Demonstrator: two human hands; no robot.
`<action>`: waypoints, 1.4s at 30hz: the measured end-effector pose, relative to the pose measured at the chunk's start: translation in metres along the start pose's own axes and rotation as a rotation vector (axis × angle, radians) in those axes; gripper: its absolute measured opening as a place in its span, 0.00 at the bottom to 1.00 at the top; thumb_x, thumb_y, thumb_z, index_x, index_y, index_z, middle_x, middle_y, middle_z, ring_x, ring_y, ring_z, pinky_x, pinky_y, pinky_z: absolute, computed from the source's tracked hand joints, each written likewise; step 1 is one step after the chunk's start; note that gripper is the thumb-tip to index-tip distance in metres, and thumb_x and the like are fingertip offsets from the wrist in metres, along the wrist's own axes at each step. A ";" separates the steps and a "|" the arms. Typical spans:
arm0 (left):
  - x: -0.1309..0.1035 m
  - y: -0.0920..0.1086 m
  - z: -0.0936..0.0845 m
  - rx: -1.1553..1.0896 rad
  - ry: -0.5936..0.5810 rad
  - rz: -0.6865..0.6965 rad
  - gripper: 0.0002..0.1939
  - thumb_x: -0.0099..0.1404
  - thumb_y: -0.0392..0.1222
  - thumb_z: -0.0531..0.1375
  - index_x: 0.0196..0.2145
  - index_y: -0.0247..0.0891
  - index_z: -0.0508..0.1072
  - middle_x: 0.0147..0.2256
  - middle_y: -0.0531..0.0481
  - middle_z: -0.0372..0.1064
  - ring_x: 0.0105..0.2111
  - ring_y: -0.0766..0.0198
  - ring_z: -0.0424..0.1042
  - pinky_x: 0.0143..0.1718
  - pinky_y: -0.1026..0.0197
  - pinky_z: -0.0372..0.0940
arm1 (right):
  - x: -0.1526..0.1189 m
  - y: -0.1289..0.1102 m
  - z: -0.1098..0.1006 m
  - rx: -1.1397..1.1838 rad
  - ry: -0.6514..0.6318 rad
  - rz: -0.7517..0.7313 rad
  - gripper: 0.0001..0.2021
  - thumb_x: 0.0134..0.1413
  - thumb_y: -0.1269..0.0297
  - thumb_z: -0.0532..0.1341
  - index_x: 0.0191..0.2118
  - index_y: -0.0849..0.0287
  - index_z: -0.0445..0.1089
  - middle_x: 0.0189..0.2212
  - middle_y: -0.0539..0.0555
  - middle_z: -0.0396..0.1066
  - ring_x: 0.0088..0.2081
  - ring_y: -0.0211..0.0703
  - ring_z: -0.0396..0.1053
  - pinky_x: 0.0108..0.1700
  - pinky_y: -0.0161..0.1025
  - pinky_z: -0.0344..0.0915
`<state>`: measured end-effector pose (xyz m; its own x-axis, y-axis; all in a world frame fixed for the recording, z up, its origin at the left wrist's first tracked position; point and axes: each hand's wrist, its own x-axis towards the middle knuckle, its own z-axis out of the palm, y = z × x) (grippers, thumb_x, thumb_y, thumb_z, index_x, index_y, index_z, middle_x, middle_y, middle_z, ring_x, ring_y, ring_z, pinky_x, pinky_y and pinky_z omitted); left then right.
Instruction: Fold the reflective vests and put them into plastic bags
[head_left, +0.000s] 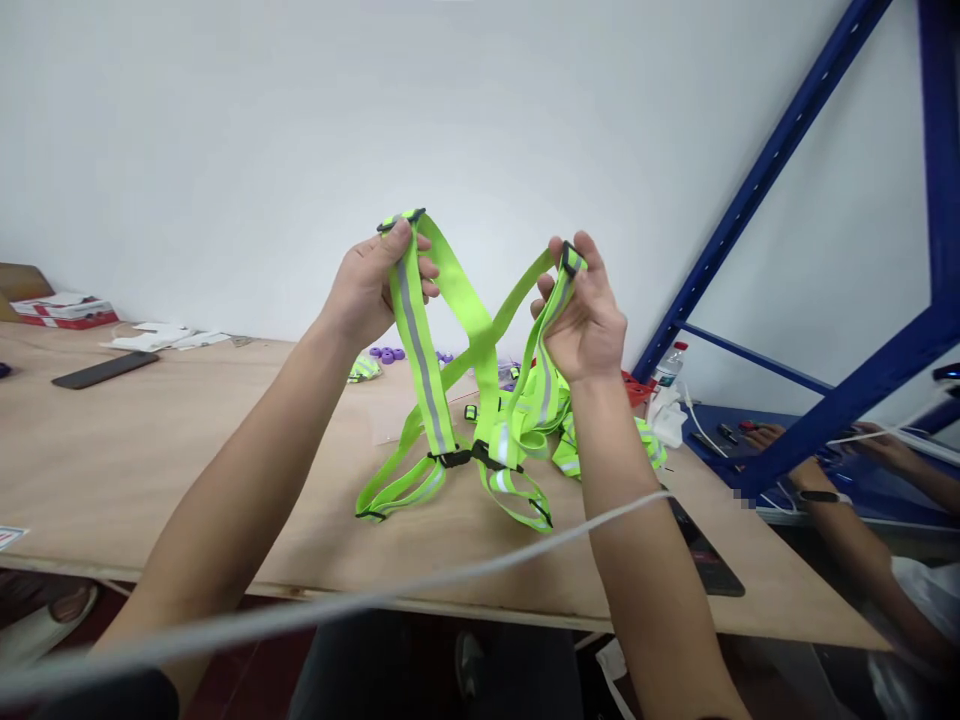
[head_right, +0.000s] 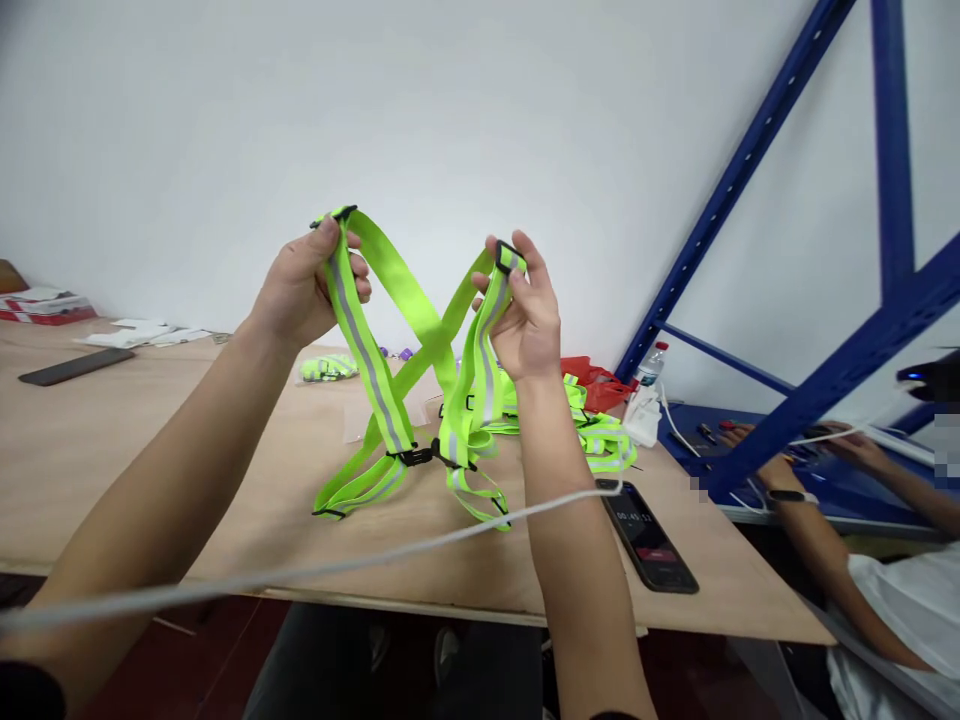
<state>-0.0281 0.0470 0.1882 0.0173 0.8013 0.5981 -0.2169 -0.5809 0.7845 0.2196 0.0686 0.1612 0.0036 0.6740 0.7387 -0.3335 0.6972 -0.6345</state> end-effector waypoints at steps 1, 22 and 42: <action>0.001 0.005 -0.003 0.019 -0.022 0.001 0.18 0.68 0.59 0.62 0.34 0.39 0.73 0.25 0.52 0.72 0.23 0.64 0.75 0.27 0.63 0.71 | 0.002 -0.006 0.001 -0.034 -0.031 -0.028 0.21 0.53 0.48 0.69 0.51 0.43 0.69 0.53 0.49 0.75 0.47 0.48 0.78 0.38 0.41 0.78; -0.017 0.032 0.012 0.147 0.063 0.760 0.10 0.64 0.50 0.70 0.41 0.45 0.82 0.40 0.53 0.78 0.43 0.57 0.76 0.44 0.56 0.69 | -0.014 -0.074 0.006 -0.227 0.022 -0.613 0.08 0.53 0.63 0.72 0.40 0.48 0.78 0.38 0.45 0.78 0.47 0.46 0.77 0.59 0.51 0.71; -0.045 -0.024 0.023 0.092 0.066 0.299 0.16 0.60 0.52 0.70 0.41 0.39 0.80 0.40 0.47 0.79 0.43 0.56 0.77 0.44 0.58 0.71 | -0.036 -0.030 0.016 -0.167 -0.017 -0.055 0.15 0.54 0.50 0.71 0.42 0.52 0.73 0.32 0.49 0.80 0.43 0.49 0.80 0.42 0.44 0.80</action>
<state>-0.0012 0.0216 0.1461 -0.0976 0.5985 0.7951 -0.1136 -0.8004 0.5886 0.2148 0.0194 0.1567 0.0009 0.6302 0.7764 -0.1719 0.7649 -0.6207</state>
